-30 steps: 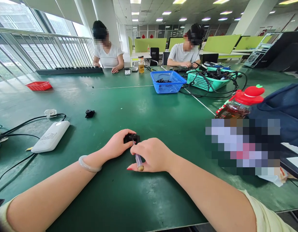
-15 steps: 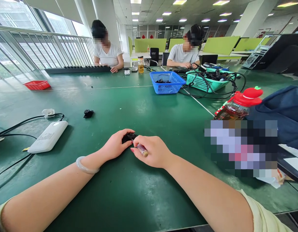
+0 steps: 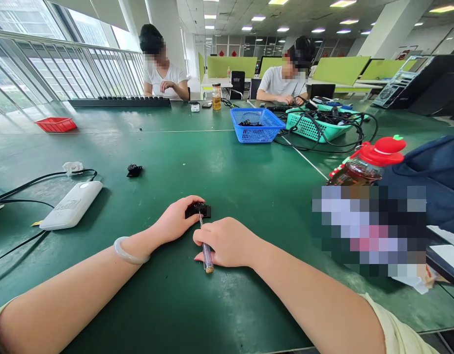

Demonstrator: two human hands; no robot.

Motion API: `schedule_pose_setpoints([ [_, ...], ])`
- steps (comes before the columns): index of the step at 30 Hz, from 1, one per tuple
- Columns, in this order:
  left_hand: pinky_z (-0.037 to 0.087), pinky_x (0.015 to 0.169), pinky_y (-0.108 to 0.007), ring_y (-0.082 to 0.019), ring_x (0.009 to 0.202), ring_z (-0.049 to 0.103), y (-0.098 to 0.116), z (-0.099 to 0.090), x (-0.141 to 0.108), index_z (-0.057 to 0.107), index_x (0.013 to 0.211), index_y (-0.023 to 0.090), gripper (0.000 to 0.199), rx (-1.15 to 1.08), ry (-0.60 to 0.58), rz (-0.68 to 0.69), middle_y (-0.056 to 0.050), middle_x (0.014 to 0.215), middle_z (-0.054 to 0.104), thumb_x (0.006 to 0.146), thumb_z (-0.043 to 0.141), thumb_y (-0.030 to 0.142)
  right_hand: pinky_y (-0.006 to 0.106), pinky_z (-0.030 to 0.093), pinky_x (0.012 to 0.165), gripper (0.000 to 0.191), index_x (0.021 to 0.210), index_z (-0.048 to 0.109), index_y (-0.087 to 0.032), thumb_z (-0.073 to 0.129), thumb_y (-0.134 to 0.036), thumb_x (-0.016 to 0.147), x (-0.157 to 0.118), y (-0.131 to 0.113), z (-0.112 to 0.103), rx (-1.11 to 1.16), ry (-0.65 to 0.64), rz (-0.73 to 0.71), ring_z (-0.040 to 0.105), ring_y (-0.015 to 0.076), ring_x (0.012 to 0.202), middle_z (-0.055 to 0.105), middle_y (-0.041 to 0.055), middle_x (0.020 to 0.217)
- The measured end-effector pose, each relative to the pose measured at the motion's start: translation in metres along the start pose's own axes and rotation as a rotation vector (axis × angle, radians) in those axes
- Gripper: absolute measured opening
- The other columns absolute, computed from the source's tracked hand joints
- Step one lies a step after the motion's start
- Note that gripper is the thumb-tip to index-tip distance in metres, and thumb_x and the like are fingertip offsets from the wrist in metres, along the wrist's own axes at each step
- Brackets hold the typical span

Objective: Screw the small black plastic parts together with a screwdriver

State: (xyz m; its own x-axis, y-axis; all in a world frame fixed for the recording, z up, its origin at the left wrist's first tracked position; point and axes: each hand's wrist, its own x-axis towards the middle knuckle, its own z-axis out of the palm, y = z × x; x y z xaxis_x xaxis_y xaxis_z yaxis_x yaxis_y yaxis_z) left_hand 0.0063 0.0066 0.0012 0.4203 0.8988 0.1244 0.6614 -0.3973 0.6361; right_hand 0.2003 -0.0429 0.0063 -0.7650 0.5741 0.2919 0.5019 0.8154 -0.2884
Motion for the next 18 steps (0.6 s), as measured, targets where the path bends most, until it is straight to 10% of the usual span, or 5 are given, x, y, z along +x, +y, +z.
schedule_pose_setpoints([
  [10,0.049,0.096,-0.039,-0.023,0.105,0.063,-0.002,-0.001,0.001,0.062,0.112,0.022,0.028,-0.016,-0.019,0.014,-0.004,0.113,0.070,0.084,0.063,0.022,0.022,0.031,0.047,0.028,0.074,0.054,-0.021,0.047,-0.036,0.097,-0.002,0.002,-0.017,0.306,0.561,0.356,0.039,0.0081,0.045,0.047,-0.0056,0.053],
  [18,0.048,0.096,-0.038,-0.023,0.104,0.063,0.000,-0.001,0.000,0.062,0.112,0.022,0.027,-0.012,-0.025,0.003,-0.004,0.113,0.070,0.084,0.062,0.022,0.022,0.031,0.045,0.026,0.072,0.053,-0.021,0.049,-0.031,0.096,-0.002,0.003,-0.015,0.294,0.561,0.278,0.038,0.0077,0.044,0.046,-0.0057,0.052],
])
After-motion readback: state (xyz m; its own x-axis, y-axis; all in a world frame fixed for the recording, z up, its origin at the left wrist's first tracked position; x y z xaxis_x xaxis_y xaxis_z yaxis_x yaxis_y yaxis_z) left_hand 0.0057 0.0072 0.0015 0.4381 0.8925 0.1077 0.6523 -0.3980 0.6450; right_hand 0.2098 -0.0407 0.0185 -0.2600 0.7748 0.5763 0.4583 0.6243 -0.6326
